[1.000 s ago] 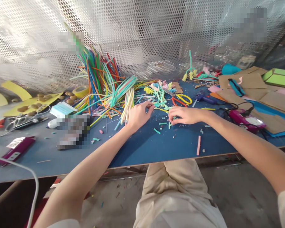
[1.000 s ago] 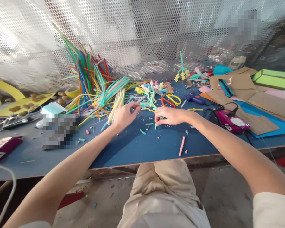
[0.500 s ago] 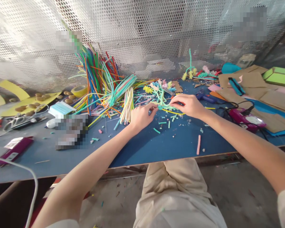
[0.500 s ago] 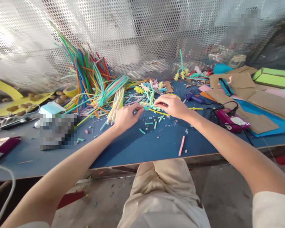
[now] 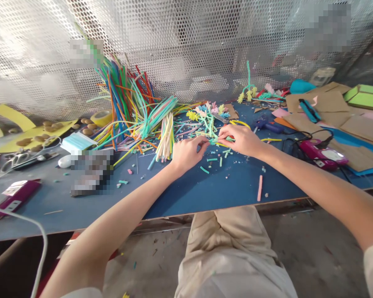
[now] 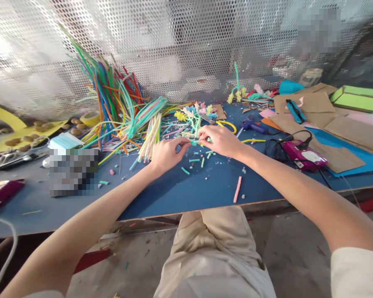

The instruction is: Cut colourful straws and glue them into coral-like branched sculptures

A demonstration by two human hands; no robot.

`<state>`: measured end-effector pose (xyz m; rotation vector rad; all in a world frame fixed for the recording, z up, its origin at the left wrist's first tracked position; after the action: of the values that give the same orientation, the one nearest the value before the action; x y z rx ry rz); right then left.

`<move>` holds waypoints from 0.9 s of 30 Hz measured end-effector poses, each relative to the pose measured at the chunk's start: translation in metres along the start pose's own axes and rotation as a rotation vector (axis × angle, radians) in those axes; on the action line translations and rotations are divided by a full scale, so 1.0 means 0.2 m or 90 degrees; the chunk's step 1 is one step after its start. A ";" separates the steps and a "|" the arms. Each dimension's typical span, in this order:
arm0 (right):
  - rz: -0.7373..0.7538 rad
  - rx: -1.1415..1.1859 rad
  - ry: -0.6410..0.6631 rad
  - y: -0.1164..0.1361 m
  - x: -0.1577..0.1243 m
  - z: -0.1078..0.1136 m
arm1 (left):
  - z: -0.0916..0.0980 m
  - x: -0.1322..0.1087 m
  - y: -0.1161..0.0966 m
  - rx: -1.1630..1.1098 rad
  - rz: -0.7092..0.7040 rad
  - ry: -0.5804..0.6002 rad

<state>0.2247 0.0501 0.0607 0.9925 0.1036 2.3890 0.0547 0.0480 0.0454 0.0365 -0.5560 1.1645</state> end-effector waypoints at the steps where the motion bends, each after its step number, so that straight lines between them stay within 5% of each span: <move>1: 0.000 -0.007 0.005 0.00 0.00 -0.01 | 0.00 0.00 0.00 -0.001 -0.001 0.000; 15: 0.037 -0.042 0.021 0.01 0.00 -0.02 | 0.00 0.00 0.01 -0.008 -0.027 -0.011; 27: -0.069 0.042 0.020 -0.10 -0.02 -0.02 | 0.00 0.01 0.03 -0.019 -0.043 -0.018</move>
<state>0.2329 0.0656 0.0504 0.9552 0.2430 2.3159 0.0510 0.0525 0.0445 0.0454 -0.5930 1.0914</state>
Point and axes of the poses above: each hand's wrist, its own x-axis towards the middle knuckle, its own z-axis out of the back of the hand, y = z × x, the point moved 9 cm from there along x, towards the middle knuckle, and after that the axes turned 5 degrees about z, right-handed, at the moved point
